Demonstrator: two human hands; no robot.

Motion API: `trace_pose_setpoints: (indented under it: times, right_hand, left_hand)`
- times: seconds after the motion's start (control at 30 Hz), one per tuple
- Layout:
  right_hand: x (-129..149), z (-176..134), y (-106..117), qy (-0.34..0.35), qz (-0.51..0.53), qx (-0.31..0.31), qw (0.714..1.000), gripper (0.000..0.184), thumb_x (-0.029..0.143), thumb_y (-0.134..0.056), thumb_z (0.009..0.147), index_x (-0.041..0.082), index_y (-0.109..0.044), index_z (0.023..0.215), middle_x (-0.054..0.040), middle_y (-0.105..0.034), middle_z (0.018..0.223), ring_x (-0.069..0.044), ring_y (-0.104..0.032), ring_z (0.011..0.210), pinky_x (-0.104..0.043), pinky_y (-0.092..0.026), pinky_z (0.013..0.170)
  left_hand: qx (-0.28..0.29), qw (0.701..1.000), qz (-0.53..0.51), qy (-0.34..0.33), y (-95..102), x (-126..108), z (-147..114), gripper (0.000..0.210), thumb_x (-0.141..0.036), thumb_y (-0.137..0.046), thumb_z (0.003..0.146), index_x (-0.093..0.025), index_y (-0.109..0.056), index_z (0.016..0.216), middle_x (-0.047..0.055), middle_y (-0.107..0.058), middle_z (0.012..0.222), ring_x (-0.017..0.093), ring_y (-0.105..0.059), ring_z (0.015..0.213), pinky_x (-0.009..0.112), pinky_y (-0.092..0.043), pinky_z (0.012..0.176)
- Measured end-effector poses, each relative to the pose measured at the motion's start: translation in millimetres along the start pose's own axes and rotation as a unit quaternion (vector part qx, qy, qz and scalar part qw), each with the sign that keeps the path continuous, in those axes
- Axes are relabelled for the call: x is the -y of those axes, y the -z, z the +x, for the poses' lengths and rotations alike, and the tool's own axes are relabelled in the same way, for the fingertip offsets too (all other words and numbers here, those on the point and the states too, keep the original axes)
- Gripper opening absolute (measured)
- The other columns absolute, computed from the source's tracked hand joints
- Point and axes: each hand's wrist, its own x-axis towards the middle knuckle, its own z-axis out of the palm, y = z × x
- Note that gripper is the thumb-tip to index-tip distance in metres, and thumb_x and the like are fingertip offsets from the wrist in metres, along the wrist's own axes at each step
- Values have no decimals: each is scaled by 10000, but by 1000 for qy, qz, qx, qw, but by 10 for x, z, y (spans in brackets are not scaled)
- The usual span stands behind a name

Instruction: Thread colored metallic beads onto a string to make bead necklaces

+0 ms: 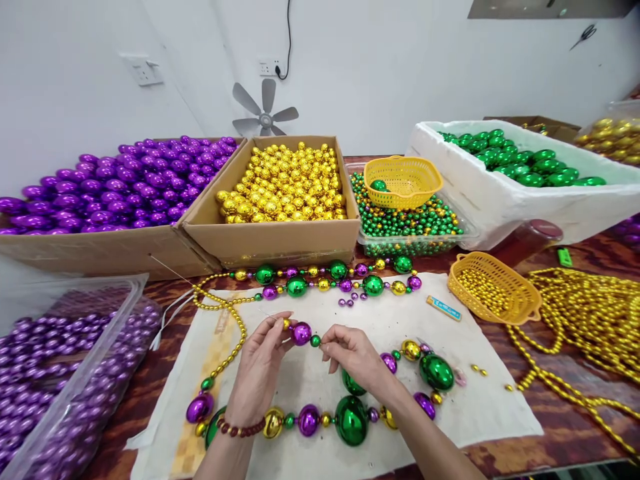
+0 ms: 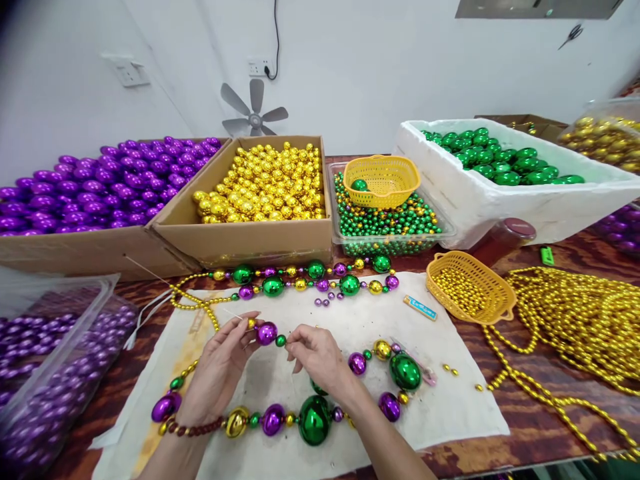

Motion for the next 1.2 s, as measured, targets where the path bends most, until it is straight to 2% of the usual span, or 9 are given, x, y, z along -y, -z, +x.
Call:
trace_pose_setpoints:
  times: [0.17, 0.4, 1.07, 1.2]
  right_hand:
    - [14, 10, 2, 2, -2, 1, 1000, 92, 219, -547, 828, 168, -616, 796, 27, -625, 667, -85, -582, 497, -193, -447, 506]
    - [0, 11, 7, 1, -4, 4, 1000, 91, 205, -542, 837, 168, -617, 801, 23, -630, 672, -88, -591, 507, -194, -449, 517]
    - [-65, 45, 18, -3, -2, 4, 1000, 85, 226, -558, 848, 175, -620, 822, 27, -632, 685, -88, -589, 511, -191, -453, 505]
    - [-19, 63, 34, -13, 2, 11, 1000, 90, 240, -566, 837, 172, -619, 812, 32, -627, 666, -80, -578, 492, -181, -425, 481]
  left_hand:
    - [-4, 1000, -9, -1, -17, -2, 3, 305, -364, -708, 793, -167, -698, 1025, 76, -699, 935, 181, -643, 836, 318, -508, 778]
    - [10, 1000, -7, -2, 15, 9, 12, 261, -343, -658, 845, -171, -683, 1040, 73, -686, 949, 180, -633, 859, 320, -500, 798]
    - [1, 1000, -12, 4, 57, 64, 29, 237, -331, -651, 855, -178, -677, 1034, 60, -674, 975, 168, -623, 887, 317, -500, 827]
    - [3, 1000, -22, 12, 40, 61, 25, 229, -318, -664, 848, -180, -674, 1030, 59, -678, 985, 170, -627, 899, 326, -505, 833]
